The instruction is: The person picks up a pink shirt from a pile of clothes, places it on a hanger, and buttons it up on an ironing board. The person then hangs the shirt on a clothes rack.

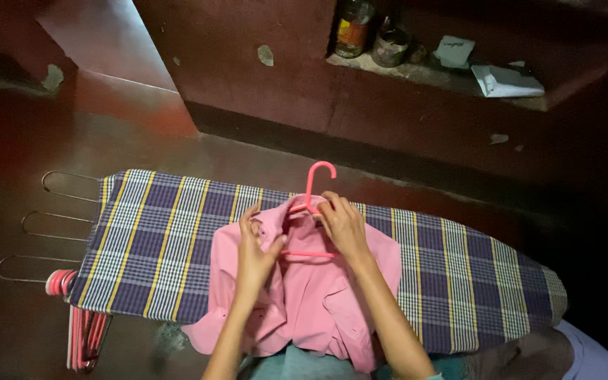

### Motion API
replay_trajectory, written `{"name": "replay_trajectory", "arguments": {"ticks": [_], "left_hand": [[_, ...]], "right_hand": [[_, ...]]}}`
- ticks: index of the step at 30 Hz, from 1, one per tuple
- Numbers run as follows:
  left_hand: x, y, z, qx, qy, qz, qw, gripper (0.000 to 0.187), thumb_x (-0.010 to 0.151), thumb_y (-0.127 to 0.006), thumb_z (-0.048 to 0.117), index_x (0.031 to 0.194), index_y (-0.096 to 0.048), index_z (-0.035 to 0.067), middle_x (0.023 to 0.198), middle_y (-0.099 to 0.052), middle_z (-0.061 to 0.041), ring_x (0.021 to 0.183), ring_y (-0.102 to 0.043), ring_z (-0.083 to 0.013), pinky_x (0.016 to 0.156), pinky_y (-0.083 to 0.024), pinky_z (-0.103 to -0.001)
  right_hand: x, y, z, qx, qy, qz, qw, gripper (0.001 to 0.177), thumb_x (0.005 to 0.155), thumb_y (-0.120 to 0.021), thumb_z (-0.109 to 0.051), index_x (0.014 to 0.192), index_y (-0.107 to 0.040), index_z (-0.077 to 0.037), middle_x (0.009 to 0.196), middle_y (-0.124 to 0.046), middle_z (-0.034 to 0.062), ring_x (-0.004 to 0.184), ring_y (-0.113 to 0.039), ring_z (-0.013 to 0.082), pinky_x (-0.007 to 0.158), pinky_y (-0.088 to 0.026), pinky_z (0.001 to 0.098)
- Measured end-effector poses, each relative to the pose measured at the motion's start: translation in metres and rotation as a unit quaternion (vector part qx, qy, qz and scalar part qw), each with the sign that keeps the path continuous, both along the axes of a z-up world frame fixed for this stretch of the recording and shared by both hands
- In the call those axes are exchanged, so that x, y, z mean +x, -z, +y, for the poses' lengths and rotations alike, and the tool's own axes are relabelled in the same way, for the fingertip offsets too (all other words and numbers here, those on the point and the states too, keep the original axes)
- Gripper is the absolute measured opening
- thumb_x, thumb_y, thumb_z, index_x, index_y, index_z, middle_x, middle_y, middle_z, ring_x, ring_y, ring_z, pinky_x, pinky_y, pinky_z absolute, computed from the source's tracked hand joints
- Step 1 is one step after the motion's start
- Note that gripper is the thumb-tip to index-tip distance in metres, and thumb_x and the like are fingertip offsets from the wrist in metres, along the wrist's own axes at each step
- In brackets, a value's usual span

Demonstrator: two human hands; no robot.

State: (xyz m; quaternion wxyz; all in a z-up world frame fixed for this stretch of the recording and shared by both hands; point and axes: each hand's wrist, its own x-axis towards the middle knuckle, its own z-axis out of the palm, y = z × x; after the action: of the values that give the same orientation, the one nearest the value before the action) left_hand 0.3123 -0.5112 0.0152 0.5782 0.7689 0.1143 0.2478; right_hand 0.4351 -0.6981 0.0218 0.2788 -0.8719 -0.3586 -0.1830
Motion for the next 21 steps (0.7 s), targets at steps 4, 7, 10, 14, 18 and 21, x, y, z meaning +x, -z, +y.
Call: {"name": "replay_trajectory", "arguments": {"ticks": [4, 7, 10, 14, 18, 21], "left_hand": [[-0.043, 0.046, -0.025, 0.065, -0.037, 0.140, 0.987, 0.092, 0.077, -0.082, 0.004, 0.150, -0.025, 0.008, 0.116, -0.059, -0.030, 0.110, -0.064, -0.0414, 0.083, -0.057, -0.044], [-0.074, 0.080, -0.035, 0.040, -0.007, 0.333, 0.942, 0.069, 0.080, -0.073, 0.013, 0.141, -0.040, 0.012, 0.095, -0.072, -0.015, 0.081, -0.072, -0.0325, 0.071, -0.054, -0.045], [-0.082, 0.103, -0.036, 0.165, 0.014, 0.284, 0.944, 0.036, 0.081, -0.079, 0.023, 0.109, -0.063, 0.008, 0.086, -0.071, -0.016, 0.081, -0.068, -0.0344, 0.068, -0.052, -0.046], [-0.075, 0.096, -0.038, 0.132, 0.042, 0.209, 0.968, 0.025, 0.085, -0.073, 0.021, 0.098, -0.063, 0.002, 0.079, -0.067, -0.015, 0.073, -0.067, -0.0334, 0.065, -0.052, -0.044], [-0.069, 0.053, -0.064, 0.036, 0.117, 0.244, 0.962, 0.029, 0.095, -0.066, 0.022, 0.115, -0.056, 0.004, 0.079, -0.065, -0.015, 0.071, -0.066, -0.0308, 0.066, -0.052, -0.043], [-0.082, 0.019, -0.071, 0.046, 0.141, 0.269, 0.952, 0.057, 0.078, -0.078, 0.023, 0.126, -0.051, 0.009, 0.095, -0.066, -0.012, 0.077, -0.065, -0.0299, 0.069, -0.052, -0.044]], "right_hand": [[-0.002, 0.018, -0.007, 0.007, 0.058, 0.020, 0.998, 0.022, 0.086, -0.075, -0.021, 0.102, -0.068, -0.009, 0.119, -0.065, 0.0058, 0.103, -0.063, 0.0278, 0.082, -0.048, 0.0430], [0.003, 0.042, -0.005, -0.001, 0.084, 0.038, 0.996, 0.023, 0.083, -0.077, -0.022, 0.101, -0.069, -0.010, 0.118, -0.064, 0.0056, 0.105, -0.061, 0.0273, 0.085, -0.044, 0.0438], [0.012, 0.056, 0.000, -0.022, 0.089, 0.054, 0.994, 0.022, 0.083, -0.078, -0.024, 0.099, -0.069, -0.011, 0.112, -0.064, 0.0041, 0.107, -0.059, 0.0268, 0.093, -0.043, 0.0438], [0.015, 0.057, 0.005, -0.028, 0.085, 0.044, 0.995, 0.027, 0.076, -0.079, -0.022, 0.097, -0.070, -0.010, 0.110, -0.063, 0.0068, 0.108, -0.058, 0.0290, 0.092, -0.042, 0.0457], [0.013, 0.055, -0.017, 0.037, 0.129, 0.069, 0.989, 0.023, 0.083, -0.073, -0.014, 0.103, -0.069, -0.006, 0.106, -0.065, 0.0122, 0.101, -0.063, 0.0350, 0.088, -0.048, 0.0470], [-0.013, 0.058, -0.057, 0.066, 0.181, 0.130, 0.973, 0.023, 0.094, -0.064, -0.024, 0.099, -0.066, -0.002, 0.100, -0.069, 0.0198, 0.089, -0.066, 0.0430, 0.077, -0.052, 0.0517]]}}
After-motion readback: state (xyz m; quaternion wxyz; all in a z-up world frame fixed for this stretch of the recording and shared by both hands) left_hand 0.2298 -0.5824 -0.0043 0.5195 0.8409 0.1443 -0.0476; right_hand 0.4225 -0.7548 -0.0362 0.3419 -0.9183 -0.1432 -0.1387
